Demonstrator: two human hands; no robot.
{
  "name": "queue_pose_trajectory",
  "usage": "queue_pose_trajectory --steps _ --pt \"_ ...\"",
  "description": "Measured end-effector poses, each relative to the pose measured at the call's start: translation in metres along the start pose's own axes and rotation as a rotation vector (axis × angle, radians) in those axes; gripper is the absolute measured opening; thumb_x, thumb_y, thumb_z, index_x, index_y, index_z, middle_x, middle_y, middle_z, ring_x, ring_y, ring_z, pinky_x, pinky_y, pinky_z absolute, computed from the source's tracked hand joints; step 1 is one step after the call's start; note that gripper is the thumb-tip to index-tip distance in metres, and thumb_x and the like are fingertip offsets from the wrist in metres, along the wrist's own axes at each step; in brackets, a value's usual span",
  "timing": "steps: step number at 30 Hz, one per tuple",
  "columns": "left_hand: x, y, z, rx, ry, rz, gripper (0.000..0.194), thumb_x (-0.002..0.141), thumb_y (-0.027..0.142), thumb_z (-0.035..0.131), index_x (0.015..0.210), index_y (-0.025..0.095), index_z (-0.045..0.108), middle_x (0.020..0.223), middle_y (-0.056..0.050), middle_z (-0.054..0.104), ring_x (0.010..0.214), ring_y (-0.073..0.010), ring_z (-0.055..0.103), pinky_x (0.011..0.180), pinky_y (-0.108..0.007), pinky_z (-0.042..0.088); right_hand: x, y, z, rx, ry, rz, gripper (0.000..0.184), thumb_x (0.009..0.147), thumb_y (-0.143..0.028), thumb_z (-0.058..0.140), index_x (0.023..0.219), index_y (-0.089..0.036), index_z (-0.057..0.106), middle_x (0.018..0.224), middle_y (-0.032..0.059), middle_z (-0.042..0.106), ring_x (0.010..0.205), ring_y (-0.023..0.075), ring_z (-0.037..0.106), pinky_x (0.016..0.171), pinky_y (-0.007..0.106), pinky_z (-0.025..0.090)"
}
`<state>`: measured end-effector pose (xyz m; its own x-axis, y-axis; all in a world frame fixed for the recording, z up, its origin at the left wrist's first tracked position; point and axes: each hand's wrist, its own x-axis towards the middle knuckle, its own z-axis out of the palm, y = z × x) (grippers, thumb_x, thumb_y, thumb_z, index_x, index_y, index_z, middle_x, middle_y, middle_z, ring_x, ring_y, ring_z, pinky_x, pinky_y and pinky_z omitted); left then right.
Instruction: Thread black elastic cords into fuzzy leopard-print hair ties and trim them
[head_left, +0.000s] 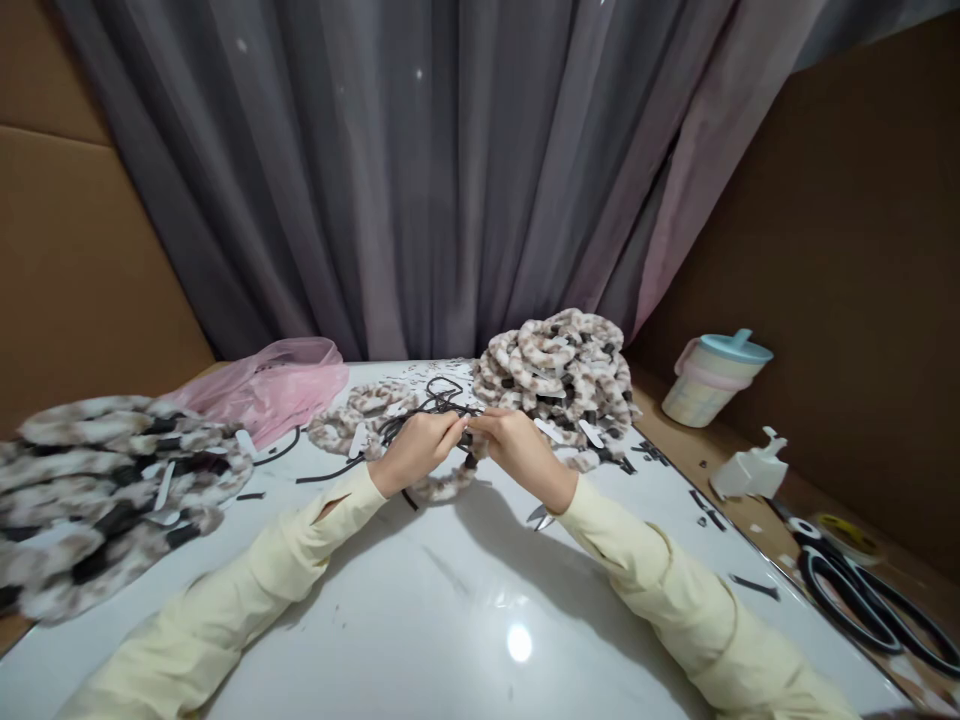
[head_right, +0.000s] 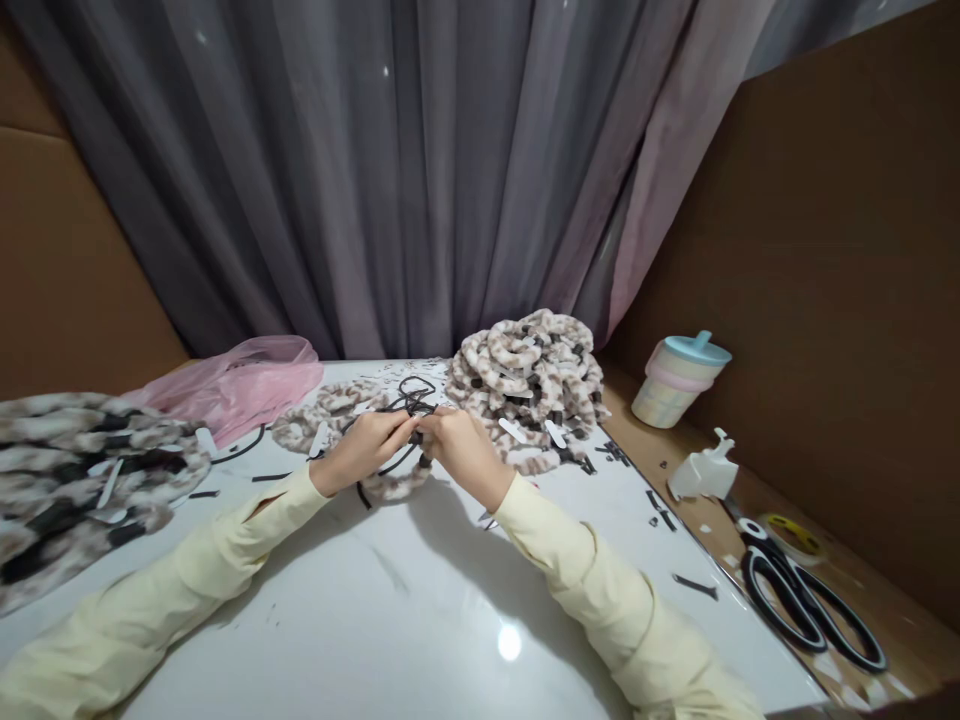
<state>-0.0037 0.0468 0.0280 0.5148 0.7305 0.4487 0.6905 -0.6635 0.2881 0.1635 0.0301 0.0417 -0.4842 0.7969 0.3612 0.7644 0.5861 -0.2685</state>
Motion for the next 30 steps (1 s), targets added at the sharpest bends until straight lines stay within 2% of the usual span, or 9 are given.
queue_pose_trajectory --steps 8,13,16,22,25,30 --pt "-0.001 0.013 -0.01 -0.145 -0.048 0.0 0.03 0.09 0.03 0.038 0.065 0.018 0.048 0.058 0.001 0.054 0.054 -0.0127 0.05 0.055 -0.023 0.03 0.006 0.017 -0.006 0.152 -0.005 -0.054 0.029 0.063 0.003 0.042 0.065 -0.011 0.067 0.062 0.0035 0.062 0.058 0.0116 0.05 0.057 0.02 0.033" --pt "-0.003 0.015 -0.007 -0.148 -0.081 0.05 0.029 0.091 0.032 0.04 0.069 0.018 0.051 0.064 0.0 0.058 0.058 -0.0131 0.053 0.056 -0.022 0.032 0.006 0.02 -0.017 0.207 -0.073 -0.064 0.028 0.068 0.001 0.043 0.065 -0.011 0.068 0.06 0.003 0.063 0.057 0.0119 0.05 0.055 0.02 0.034" --pt "-0.006 0.014 -0.002 0.003 -0.041 0.181 0.029 0.092 0.033 0.039 0.071 0.018 0.051 0.066 -0.001 0.059 0.06 -0.0138 0.054 0.056 -0.023 0.033 0.005 0.019 -0.025 0.238 -0.155 -0.102 0.026 0.073 -0.003 0.046 0.066 -0.011 0.069 0.064 0.0043 0.065 0.058 0.0117 0.052 0.056 0.02 0.036" --pt "-0.01 0.022 -0.003 0.3 0.159 0.657 0.032 0.095 0.024 0.033 0.067 0.017 0.047 0.06 -0.001 0.051 0.056 -0.015 0.048 0.052 -0.027 0.032 0.0 0.017 -0.048 0.267 -0.344 -0.249 0.021 0.071 -0.003 0.053 0.074 -0.014 0.071 0.075 0.004 0.064 0.064 0.0107 0.054 0.061 0.019 0.039" --pt "-0.01 0.027 -0.007 0.331 0.214 0.761 0.03 0.095 0.022 0.035 0.067 0.017 0.046 0.059 0.0 0.048 0.055 -0.0144 0.046 0.051 -0.027 0.033 -0.004 0.015 -0.057 0.24 -0.388 -0.312 0.03 0.07 0.002 0.049 0.083 -0.015 0.071 0.084 0.0051 0.064 0.068 0.0105 0.055 0.062 0.019 0.039" --pt "-0.014 0.033 -0.011 0.319 0.29 0.828 0.023 0.093 0.021 0.04 0.072 0.017 0.048 0.058 0.001 0.047 0.054 -0.0136 0.045 0.052 -0.026 0.037 -0.006 0.008 -0.058 0.298 -0.334 -0.353 0.031 0.073 0.001 0.044 0.08 -0.013 0.071 0.081 0.0058 0.063 0.069 0.0111 0.056 0.064 0.021 0.041"
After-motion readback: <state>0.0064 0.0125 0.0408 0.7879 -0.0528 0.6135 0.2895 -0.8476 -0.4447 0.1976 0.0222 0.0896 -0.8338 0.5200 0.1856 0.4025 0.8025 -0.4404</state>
